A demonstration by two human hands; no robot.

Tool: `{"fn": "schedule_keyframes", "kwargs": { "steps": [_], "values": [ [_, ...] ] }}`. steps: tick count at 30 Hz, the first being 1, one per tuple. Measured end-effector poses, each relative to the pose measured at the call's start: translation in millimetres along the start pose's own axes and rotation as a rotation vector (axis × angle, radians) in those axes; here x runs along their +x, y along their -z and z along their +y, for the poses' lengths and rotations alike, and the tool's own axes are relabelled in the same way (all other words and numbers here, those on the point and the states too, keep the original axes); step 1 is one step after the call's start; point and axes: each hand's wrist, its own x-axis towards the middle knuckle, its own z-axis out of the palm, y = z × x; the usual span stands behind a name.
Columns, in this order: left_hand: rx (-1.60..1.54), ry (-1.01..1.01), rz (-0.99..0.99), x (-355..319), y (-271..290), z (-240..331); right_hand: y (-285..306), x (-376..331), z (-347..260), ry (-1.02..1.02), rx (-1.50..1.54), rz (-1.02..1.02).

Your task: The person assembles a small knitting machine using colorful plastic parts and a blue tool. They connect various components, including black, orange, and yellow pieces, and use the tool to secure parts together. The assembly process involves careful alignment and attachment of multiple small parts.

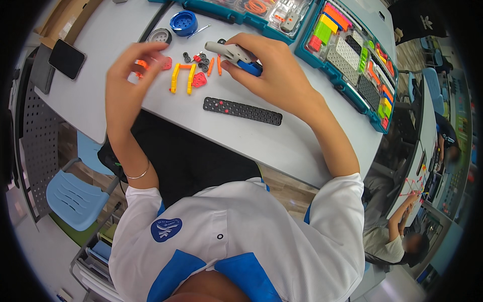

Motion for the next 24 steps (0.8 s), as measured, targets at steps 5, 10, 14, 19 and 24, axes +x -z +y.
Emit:
{"fn": "schedule_keyframes", "kwargs": {
  "steps": [5, 10, 14, 19, 24],
  "values": [
    [0.361, -0.076, 0.134, -10, -1, 4, 3, -3, -3, -0.009, -0.016, -0.071],
    [0.412, 0.284, 0.105, -9, 11, -24, -3, -2, 1, 0.023, -0.01, -0.104],
    [0.248, 0.275, -0.002, -3, 8, -48, -1, -1, -2, -0.023, 0.002, -0.101],
    [0.153, 0.325, 0.007, 1, 17, -48, 0, -2, -4, -0.017, -0.026, -0.09],
    [0.14, 0.324, 0.028, 1, 21, -59, -1, -1, -2, -0.014, -0.021, -0.109]
  ]
}}
